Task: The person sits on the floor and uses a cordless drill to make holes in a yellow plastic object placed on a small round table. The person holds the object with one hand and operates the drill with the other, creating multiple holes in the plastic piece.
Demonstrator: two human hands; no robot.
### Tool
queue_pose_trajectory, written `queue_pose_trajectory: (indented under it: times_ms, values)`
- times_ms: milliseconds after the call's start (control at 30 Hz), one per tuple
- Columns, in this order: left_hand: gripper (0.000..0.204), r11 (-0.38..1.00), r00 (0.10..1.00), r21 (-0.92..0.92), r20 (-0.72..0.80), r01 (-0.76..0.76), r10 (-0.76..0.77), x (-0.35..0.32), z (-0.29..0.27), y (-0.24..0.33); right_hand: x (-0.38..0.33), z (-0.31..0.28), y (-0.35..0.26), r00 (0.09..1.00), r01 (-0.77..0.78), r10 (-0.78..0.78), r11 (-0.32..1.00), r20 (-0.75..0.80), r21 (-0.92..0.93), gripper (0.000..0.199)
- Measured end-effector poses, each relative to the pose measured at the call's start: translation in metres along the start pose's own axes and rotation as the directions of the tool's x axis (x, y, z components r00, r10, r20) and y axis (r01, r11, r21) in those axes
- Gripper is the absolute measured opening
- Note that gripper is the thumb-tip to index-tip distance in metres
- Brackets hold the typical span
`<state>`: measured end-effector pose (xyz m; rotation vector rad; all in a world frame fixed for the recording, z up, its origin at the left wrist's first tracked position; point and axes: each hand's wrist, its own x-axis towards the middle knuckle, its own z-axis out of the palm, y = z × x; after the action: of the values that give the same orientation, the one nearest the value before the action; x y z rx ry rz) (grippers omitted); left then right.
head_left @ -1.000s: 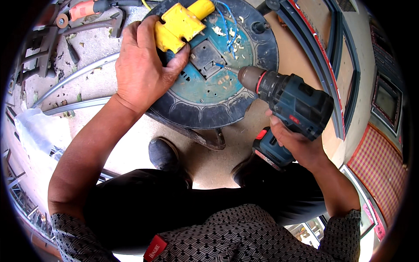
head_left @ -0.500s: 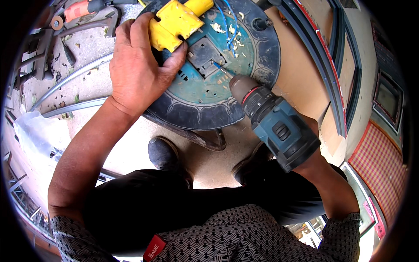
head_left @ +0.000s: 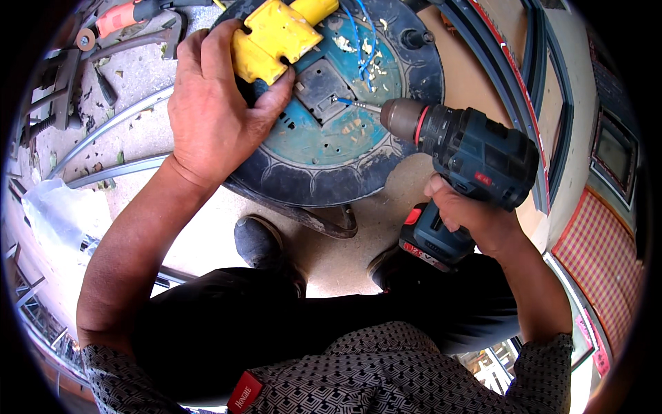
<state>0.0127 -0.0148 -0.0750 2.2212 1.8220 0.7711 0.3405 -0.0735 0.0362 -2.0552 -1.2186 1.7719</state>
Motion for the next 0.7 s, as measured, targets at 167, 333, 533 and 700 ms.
queue_pose_trajectory:
  times_ms: [167, 333, 533, 700]
  values:
    - [0.081, 1.000, 1.000, -0.009, -0.016, -0.013, 0.013, -0.001, 0.002, -0.003, 0.007, -0.008, -0.005, 0.985, -0.135, 0.119, 0.982, 0.122, 0.132, 0.014]
    - [0.081, 1.000, 1.000, -0.017, 0.004, -0.005, 0.005, 0.001, -0.001, -0.001, 0.013, -0.014, -0.007, 0.974, -0.193, 0.166, 0.965, 0.156, 0.176, 0.016]
    - [0.082, 1.000, 1.000, -0.005, 0.014, 0.004, -0.004, 0.000, -0.002, 0.001, 0.024, -0.028, -0.002, 0.951, -0.262, 0.211, 0.937, 0.226, 0.230, 0.024]
    - [0.084, 0.999, 0.999, 0.014, -0.004, -0.032, 0.032, 0.001, 0.001, -0.005, 0.028, -0.029, -0.005, 0.942, -0.299, 0.242, 0.919, 0.231, 0.259, 0.024]
